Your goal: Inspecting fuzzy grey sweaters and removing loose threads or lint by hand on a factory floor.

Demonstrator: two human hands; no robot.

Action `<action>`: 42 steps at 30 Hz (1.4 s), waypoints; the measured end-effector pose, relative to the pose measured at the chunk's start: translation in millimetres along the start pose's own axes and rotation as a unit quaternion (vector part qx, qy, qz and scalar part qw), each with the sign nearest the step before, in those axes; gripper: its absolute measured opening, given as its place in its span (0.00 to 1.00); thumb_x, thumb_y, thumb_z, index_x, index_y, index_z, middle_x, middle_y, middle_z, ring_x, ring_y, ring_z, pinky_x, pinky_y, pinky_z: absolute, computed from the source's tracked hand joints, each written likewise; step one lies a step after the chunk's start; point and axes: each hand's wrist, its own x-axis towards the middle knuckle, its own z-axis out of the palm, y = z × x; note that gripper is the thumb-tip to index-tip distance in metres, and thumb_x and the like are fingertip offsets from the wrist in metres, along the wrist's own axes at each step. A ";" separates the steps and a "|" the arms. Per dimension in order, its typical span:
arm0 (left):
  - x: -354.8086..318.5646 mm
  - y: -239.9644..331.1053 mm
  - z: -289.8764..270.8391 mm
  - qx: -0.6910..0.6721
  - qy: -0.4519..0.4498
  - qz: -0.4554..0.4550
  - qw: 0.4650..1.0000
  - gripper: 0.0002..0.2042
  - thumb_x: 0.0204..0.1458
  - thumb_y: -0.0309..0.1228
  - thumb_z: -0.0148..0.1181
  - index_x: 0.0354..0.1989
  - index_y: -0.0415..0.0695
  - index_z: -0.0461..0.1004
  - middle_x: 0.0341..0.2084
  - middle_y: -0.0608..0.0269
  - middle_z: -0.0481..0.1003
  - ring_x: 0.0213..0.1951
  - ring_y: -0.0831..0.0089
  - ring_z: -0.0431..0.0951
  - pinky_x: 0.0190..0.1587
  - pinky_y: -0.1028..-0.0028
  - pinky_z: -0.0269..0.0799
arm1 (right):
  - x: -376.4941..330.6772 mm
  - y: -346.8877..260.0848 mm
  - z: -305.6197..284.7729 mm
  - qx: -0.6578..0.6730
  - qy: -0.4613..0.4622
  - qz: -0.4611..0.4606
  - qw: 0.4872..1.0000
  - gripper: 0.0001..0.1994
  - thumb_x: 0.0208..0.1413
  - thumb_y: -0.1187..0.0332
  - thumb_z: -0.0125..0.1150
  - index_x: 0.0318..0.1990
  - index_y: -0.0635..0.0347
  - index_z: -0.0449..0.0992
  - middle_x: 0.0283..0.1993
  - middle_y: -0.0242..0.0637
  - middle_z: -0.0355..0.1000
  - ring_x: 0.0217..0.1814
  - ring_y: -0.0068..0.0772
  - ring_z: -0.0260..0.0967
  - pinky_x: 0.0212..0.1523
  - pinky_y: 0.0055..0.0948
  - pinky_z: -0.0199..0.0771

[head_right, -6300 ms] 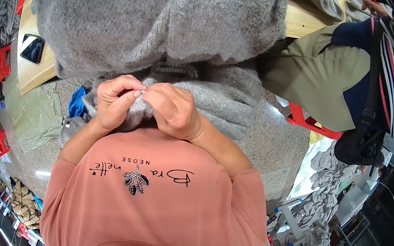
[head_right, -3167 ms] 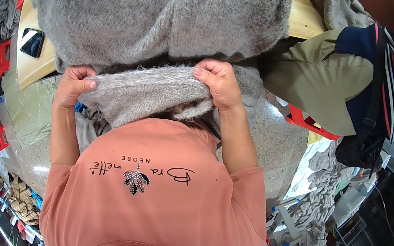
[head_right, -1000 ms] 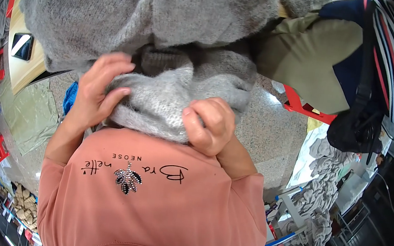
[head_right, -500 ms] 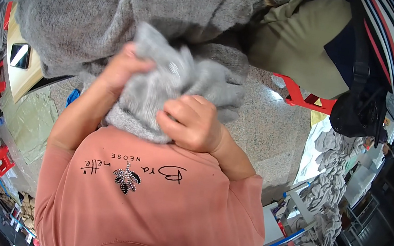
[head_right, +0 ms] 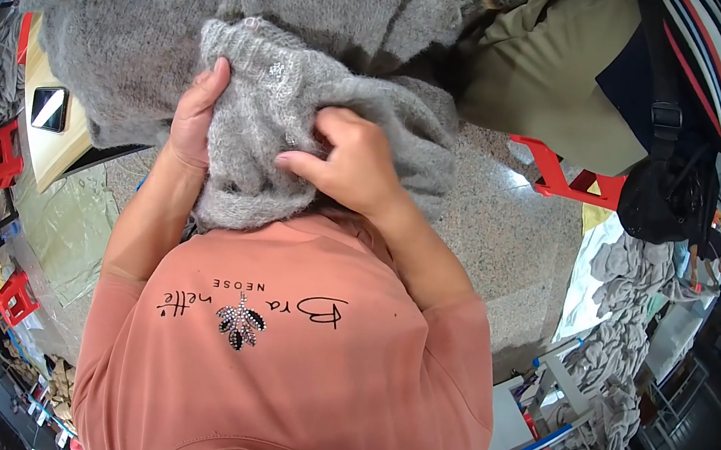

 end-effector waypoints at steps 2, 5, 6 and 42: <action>4.2 -0.7 1.7 0.024 0.031 0.013 0.999 0.16 0.54 0.34 0.49 0.46 0.36 0.66 0.40 0.54 0.72 0.40 0.65 0.75 0.44 0.67 0.72 | -0.6 5.2 12.0 0.080 -0.033 0.023 0.996 0.12 0.41 0.70 0.62 0.34 0.66 0.74 0.32 0.35 0.72 0.31 0.23 0.67 0.35 0.24 0.67; 14.8 7.6 -6.8 0.042 0.139 -0.011 0.989 0.15 0.54 0.33 0.49 0.45 0.35 0.66 0.38 0.54 0.73 0.38 0.66 0.75 0.42 0.69 0.72 | -4.2 3.0 8.1 0.589 -0.043 0.173 0.788 0.16 0.45 0.75 0.56 0.43 0.73 0.70 0.41 0.43 0.72 0.40 0.30 0.70 0.44 0.27 0.69; 16.1 8.0 -10.7 0.042 0.139 -0.012 0.989 0.15 0.54 0.33 0.49 0.45 0.35 0.66 0.38 0.54 0.73 0.38 0.66 0.75 0.42 0.69 0.72 | -7.5 4.8 5.5 0.589 -0.043 0.173 0.788 0.16 0.45 0.75 0.56 0.43 0.73 0.70 0.41 0.43 0.72 0.40 0.30 0.70 0.44 0.27 0.69; -36.6 10.3 16.4 0.445 0.037 -0.079 0.891 0.02 0.39 0.20 0.56 0.23 0.39 0.71 0.16 0.76 0.67 0.20 0.91 0.62 0.20 0.87 0.55 | 15.1 -13.6 22.1 0.252 -0.056 -0.034 0.966 0.05 0.40 0.79 0.57 0.28 0.67 0.70 0.26 0.39 0.66 0.28 0.36 0.64 0.29 0.29 0.63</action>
